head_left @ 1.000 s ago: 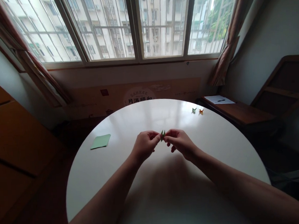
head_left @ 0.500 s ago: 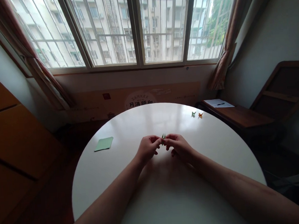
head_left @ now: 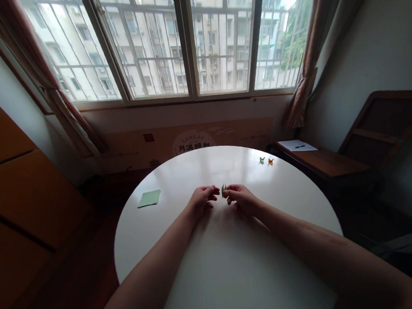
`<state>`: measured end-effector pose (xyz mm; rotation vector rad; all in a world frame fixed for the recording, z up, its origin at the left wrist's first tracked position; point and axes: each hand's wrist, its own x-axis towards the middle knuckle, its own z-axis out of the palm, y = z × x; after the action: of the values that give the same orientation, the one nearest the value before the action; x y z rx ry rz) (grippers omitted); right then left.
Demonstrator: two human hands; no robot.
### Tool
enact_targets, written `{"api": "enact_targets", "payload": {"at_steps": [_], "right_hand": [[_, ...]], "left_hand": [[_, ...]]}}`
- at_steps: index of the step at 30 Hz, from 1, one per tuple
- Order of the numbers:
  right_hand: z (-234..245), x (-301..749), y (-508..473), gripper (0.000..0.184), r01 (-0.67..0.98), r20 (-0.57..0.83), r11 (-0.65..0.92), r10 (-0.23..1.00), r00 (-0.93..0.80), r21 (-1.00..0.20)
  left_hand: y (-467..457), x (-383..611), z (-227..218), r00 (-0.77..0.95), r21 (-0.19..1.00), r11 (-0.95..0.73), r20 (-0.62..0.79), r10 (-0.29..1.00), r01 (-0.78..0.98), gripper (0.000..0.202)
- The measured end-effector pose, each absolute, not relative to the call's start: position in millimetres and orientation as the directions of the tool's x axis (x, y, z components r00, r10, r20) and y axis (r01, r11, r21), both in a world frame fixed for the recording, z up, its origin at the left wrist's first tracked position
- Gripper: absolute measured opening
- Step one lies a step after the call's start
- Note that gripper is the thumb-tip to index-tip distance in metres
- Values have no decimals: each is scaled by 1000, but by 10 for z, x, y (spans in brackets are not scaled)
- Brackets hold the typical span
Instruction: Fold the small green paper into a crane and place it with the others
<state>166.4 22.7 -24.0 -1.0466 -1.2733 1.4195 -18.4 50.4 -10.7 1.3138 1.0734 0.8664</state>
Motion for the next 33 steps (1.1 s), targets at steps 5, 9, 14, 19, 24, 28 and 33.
{"api": "enact_targets", "payload": {"at_steps": [5,9,14,19,24,28,33], "right_hand": [[-251,1665,271,33,-63,-37,-49,981,-189,-997],[-274,1666,304,30,-35,-68,-76,982,-174,-997],[-268,1670,298,27,-16,-80,-84,980,-181,-996],[-206,1672,245,31,-38,-34,-44,971,-236,-998],[-157,1661,218,35,-86,-13,-35,970,-241,-996],[-127,1671,211,35,-131,-34,-68,967,-251,-989],[-60,1731,183,35,-191,-33,-110,929,-368,-975]], "left_hand": [[522,-197,1,406,977,138,-194,893,164,42],[503,-240,38,453,976,124,-194,870,179,45],[477,-239,-2,445,974,87,-174,878,208,44],[442,-197,-4,395,971,47,-138,908,233,41],[387,-143,39,357,964,28,-125,926,266,37],[364,-133,104,364,951,-9,-109,925,308,36],[334,-206,234,354,951,-85,-27,935,298,32]]}}
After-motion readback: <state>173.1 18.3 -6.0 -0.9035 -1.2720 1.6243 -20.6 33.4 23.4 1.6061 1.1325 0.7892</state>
